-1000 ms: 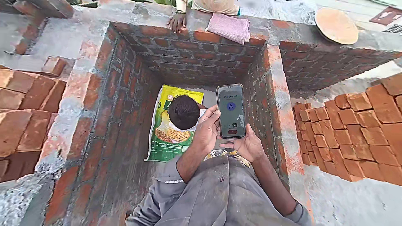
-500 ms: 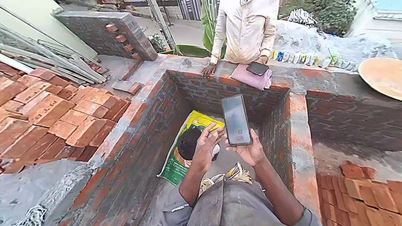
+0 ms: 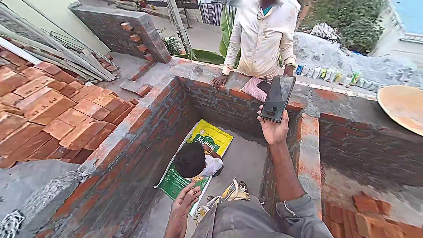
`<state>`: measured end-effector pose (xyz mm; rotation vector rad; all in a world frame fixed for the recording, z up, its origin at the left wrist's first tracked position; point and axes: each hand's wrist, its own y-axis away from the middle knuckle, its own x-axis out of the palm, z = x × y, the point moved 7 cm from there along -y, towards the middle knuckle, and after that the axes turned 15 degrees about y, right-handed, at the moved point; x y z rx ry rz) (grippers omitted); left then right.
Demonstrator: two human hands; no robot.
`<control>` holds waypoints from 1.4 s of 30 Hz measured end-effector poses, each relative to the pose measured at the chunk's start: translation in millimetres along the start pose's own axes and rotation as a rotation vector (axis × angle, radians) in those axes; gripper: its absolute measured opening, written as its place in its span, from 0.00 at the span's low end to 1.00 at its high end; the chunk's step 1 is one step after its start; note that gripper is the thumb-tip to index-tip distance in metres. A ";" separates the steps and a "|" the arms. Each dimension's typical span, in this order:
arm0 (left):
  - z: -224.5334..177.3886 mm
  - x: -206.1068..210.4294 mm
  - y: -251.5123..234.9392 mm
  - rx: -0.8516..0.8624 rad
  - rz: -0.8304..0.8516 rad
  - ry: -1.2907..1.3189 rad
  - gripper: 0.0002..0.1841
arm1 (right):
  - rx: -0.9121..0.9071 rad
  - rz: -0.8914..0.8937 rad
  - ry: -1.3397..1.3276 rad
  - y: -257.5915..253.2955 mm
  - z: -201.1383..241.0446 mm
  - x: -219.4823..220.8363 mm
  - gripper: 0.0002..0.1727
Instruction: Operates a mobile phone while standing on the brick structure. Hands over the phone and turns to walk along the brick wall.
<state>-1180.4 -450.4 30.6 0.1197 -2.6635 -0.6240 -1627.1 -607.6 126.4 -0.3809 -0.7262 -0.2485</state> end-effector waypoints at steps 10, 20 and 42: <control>4.3 15.8 -3.7 0.034 -0.015 -0.029 0.21 | -0.063 0.050 -0.124 -21.9 15.7 1.0 0.38; 3.7 30.9 -15.8 0.016 0.054 -0.059 0.21 | -0.048 0.086 -0.146 -16.4 15.0 8.0 0.40; 7.4 24.8 -6.1 0.002 -0.022 -0.085 0.20 | -0.233 -0.105 -0.090 -105.6 9.3 -48.8 0.38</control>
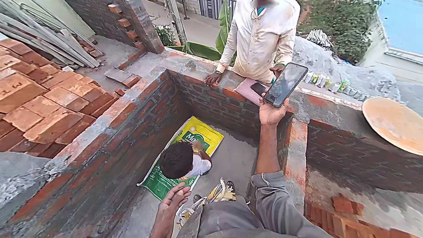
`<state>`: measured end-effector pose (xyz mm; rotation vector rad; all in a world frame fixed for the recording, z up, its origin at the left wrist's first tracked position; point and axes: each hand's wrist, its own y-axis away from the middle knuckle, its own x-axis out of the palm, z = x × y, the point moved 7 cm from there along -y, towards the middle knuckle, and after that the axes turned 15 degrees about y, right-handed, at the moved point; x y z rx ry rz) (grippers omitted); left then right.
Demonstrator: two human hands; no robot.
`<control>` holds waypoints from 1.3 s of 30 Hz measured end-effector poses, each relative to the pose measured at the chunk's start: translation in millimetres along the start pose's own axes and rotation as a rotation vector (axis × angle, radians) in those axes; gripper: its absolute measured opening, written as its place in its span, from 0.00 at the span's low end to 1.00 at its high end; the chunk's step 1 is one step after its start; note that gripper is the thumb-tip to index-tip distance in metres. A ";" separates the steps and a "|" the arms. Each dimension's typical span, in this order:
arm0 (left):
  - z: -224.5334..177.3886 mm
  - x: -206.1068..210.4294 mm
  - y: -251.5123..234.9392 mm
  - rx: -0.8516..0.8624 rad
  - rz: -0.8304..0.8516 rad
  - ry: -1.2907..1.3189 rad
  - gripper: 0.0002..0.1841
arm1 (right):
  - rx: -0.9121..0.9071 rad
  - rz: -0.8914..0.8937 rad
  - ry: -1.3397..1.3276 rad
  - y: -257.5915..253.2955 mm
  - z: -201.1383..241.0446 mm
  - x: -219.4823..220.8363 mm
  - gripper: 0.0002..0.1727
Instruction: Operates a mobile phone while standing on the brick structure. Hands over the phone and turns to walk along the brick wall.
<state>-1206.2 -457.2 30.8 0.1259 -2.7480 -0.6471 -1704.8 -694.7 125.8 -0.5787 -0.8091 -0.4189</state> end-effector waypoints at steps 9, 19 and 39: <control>6.2 -1.9 11.2 -0.014 -0.053 0.017 0.22 | -0.030 -0.070 -0.001 -25.1 -6.3 -11.1 0.38; 6.8 -7.6 30.0 -0.039 -0.089 0.065 0.20 | -0.018 -0.155 0.191 -69.0 3.3 -17.9 0.42; 207.0 -372.5 240.7 -0.268 -0.625 -0.128 0.28 | 1.258 0.955 1.774 545.1 -254.6 -69.3 0.22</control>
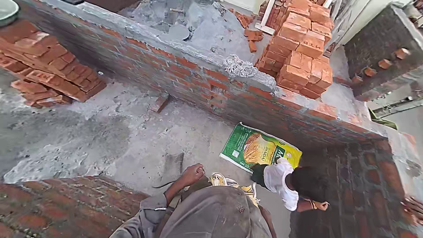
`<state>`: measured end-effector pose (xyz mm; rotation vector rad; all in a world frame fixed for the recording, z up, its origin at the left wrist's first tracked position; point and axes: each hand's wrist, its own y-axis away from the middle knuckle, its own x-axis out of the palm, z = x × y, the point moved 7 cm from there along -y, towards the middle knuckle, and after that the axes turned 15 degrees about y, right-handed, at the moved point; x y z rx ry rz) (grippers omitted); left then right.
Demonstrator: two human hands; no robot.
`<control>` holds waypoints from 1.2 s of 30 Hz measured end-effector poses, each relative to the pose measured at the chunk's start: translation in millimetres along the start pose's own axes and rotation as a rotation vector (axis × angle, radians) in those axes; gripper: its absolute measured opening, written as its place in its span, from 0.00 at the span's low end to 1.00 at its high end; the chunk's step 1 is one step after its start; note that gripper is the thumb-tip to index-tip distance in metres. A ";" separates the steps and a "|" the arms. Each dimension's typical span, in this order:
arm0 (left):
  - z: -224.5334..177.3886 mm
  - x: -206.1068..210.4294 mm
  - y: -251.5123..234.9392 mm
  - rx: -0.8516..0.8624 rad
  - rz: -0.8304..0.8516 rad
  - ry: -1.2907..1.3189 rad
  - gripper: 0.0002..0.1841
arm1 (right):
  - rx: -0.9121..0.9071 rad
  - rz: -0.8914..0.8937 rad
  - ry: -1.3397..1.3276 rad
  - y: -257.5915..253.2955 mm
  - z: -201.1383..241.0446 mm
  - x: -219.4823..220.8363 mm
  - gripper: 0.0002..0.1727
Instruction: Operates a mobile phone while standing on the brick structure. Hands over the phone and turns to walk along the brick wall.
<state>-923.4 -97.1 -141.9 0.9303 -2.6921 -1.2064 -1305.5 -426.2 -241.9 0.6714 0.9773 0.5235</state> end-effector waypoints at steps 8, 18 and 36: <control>81.5 -112.1 35.0 -0.103 -0.066 0.169 0.34 | -0.566 0.276 0.704 -32.9 264.0 134.3 0.19; 141.4 -142.5 71.8 -0.202 -0.246 0.651 0.30 | -0.641 0.426 0.944 -45.5 481.0 319.1 0.22; -148.6 -470.5 58.7 -0.591 -0.414 0.929 0.26 | -1.261 0.932 1.003 138.8 939.6 658.9 0.24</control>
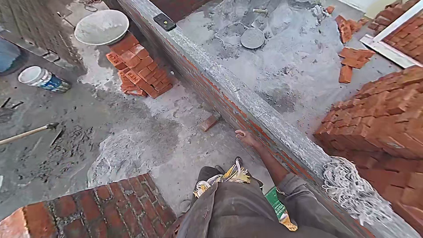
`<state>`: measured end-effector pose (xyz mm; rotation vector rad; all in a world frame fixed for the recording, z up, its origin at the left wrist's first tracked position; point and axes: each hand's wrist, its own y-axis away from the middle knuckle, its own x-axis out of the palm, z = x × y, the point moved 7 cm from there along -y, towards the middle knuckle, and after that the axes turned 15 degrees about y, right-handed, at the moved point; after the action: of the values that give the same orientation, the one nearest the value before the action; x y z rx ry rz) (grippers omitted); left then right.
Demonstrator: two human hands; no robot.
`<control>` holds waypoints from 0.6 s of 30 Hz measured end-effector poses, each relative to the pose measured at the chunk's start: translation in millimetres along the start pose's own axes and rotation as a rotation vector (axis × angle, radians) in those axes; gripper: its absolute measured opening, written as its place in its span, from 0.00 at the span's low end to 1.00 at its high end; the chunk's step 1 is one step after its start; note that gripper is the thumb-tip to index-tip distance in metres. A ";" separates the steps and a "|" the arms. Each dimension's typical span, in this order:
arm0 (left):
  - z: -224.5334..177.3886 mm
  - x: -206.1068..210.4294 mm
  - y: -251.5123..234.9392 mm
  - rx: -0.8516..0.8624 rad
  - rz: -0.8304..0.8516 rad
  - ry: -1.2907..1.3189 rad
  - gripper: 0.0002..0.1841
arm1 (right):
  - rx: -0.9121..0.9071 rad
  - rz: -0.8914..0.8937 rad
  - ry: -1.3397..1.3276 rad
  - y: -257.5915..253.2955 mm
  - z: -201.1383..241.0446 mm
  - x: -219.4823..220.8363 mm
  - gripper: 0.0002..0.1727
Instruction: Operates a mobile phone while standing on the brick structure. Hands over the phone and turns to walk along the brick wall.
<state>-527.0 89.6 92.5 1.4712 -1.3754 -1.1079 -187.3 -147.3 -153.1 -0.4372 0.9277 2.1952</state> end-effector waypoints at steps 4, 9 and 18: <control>-53.7 -21.8 -12.5 0.078 -0.054 0.243 0.24 | -0.121 -0.041 -0.083 -57.5 76.6 -17.8 0.23; 11.0 -116.7 -201.8 0.523 0.095 0.387 0.32 | -0.130 0.017 -0.131 -118.3 135.7 -9.5 0.24; -80.2 -174.6 -233.3 0.503 -0.396 0.624 0.30 | -0.110 -0.185 -0.220 -187.5 241.2 -94.0 0.20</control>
<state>-388.1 279.7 -97.0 2.2828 -0.9628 -0.4386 4.3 76.2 -28.8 -0.3111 0.6256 2.0811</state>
